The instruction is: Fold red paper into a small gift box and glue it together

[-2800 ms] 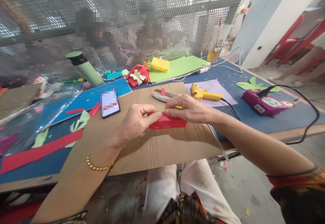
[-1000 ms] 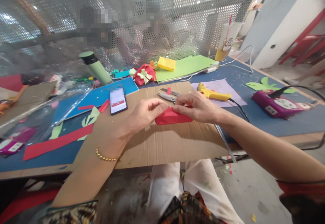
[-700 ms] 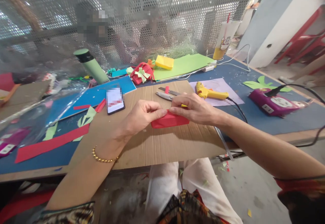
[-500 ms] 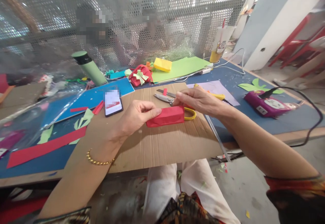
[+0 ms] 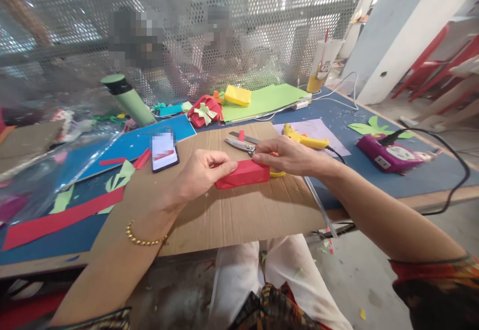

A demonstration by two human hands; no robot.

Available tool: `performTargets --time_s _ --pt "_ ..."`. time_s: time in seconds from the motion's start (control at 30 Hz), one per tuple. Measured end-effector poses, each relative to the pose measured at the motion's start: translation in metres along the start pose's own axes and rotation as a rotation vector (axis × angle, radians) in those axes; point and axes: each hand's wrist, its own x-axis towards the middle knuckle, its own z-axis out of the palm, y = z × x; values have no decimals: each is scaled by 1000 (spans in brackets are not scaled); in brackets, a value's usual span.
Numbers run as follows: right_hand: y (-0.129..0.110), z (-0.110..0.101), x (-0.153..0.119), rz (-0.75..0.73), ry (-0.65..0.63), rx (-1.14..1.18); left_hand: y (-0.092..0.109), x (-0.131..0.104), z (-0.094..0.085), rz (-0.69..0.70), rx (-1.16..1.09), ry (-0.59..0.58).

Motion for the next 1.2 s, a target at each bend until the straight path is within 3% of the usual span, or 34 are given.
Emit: performTargets --time_s 0.3,0.43,0.53,0.67,0.83,1.0,1.2 --pt "-5 11 5 -99 39 115 4 -2 2 -12 -14 -23" --pt "-4 5 2 -41 -32 260 6 -3 2 -8 -59 -31" --pt "-6 -3 -1 37 7 319 3 -2 1 -12 -52 18" --pt "-7 -5 -1 75 68 232 -2 0 -1 11 -38 62" --pt "-2 3 2 20 89 126 2 -2 1 -8 -27 32" --pt "-1 7 -1 19 157 10 9 -3 8 -25 -185 -43" --pt "7 13 -2 -4 123 -35 2 -3 10 -17 -249 -26"
